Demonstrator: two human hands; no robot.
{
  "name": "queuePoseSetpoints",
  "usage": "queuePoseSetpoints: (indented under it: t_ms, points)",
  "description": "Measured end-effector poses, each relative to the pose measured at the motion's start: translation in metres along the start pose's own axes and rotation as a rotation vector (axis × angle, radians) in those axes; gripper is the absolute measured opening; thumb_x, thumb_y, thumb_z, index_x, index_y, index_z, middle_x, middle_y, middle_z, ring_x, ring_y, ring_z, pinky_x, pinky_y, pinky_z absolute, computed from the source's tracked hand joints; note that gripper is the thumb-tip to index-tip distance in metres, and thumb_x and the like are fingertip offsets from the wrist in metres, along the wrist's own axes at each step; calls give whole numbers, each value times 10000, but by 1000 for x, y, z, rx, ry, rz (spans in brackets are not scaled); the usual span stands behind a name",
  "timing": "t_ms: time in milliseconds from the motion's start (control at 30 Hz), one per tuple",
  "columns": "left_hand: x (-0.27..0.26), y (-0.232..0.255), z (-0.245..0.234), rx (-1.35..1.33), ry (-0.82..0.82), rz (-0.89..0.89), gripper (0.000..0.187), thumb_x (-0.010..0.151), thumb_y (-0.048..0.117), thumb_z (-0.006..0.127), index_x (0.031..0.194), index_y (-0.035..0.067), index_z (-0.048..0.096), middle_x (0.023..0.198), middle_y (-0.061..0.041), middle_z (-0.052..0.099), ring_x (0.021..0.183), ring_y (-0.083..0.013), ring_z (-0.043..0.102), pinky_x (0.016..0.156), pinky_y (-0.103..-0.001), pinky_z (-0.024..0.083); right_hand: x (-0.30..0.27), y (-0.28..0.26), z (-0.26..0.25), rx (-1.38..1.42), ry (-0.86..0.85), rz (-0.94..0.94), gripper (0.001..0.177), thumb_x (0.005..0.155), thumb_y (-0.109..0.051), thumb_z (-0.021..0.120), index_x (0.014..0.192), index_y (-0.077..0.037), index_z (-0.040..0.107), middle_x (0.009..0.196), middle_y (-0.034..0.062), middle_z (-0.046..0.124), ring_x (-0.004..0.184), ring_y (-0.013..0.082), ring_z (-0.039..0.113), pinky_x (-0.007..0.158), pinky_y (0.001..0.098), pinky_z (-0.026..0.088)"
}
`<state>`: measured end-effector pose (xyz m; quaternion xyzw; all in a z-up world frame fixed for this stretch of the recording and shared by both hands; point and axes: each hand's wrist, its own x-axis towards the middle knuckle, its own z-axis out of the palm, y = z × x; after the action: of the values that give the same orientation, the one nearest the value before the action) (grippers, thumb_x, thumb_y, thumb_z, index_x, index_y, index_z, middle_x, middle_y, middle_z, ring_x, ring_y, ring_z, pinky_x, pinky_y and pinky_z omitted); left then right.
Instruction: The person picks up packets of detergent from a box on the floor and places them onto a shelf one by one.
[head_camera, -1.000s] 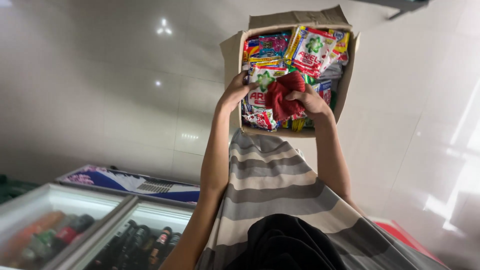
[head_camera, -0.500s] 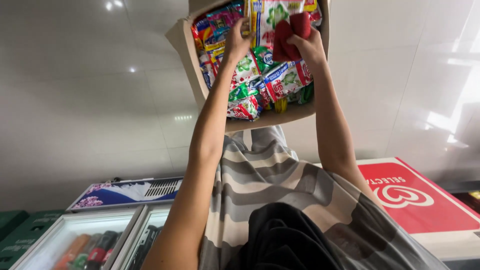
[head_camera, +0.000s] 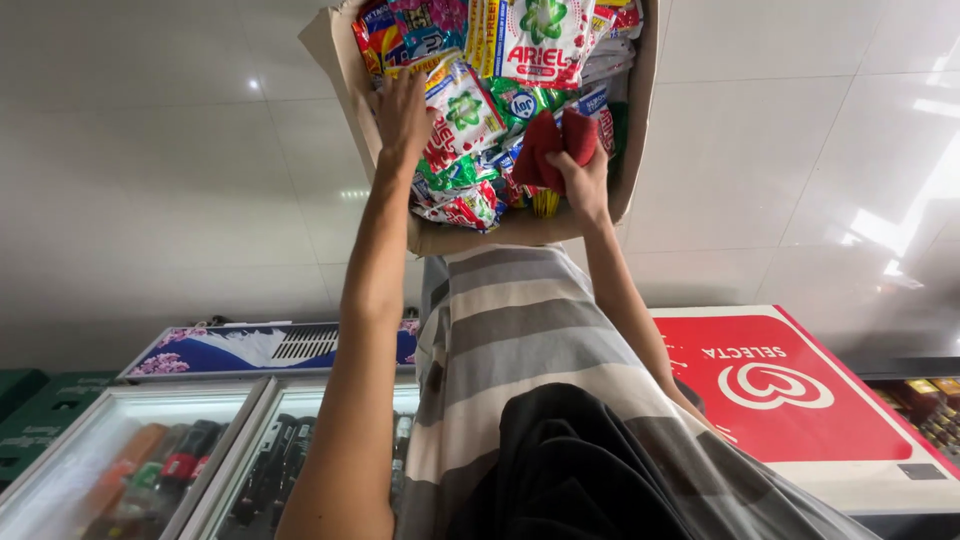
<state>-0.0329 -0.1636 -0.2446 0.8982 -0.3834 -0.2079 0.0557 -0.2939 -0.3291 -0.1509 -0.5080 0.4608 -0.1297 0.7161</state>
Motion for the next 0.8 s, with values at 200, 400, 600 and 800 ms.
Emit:
queuePoseSetpoints:
  t_ms: [200,400,600,800]
  points:
    - [-15,-28,8,-444,-272,-139,436,876,171,772,1273,34,652,1236,-168,707,1164,-290,672,989,-431,546,-1,-1,6,-73,-99,-42,636,837,-57,724,1437,8,524,1249,119,686,1126,196,675,1000,337,570]
    - [-90,11,-47,-1905,-47,-326,783,780,20,685,1440,225,316,1408,-100,536,1248,-208,586,1006,-428,581,4,-28,51,-107,-154,-119,573,895,-117,763,1410,5,542,1287,149,701,1159,212,690,1019,362,575]
    - [-153,51,-62,-2319,90,-229,670,886,259,695,1481,58,463,1362,-106,597,1235,-246,610,1078,-416,525,-60,-85,150,-382,-210,-526,632,818,-116,786,1386,-32,520,1271,190,655,1177,309,671,1017,409,558]
    - [-181,-2,-66,-2489,437,73,743,1090,604,553,1477,-28,498,1362,-174,607,1234,-294,593,1085,-452,481,-170,-110,220,-642,-459,-836,632,698,-122,815,1285,-12,609,1187,218,644,1092,433,646,950,481,538]
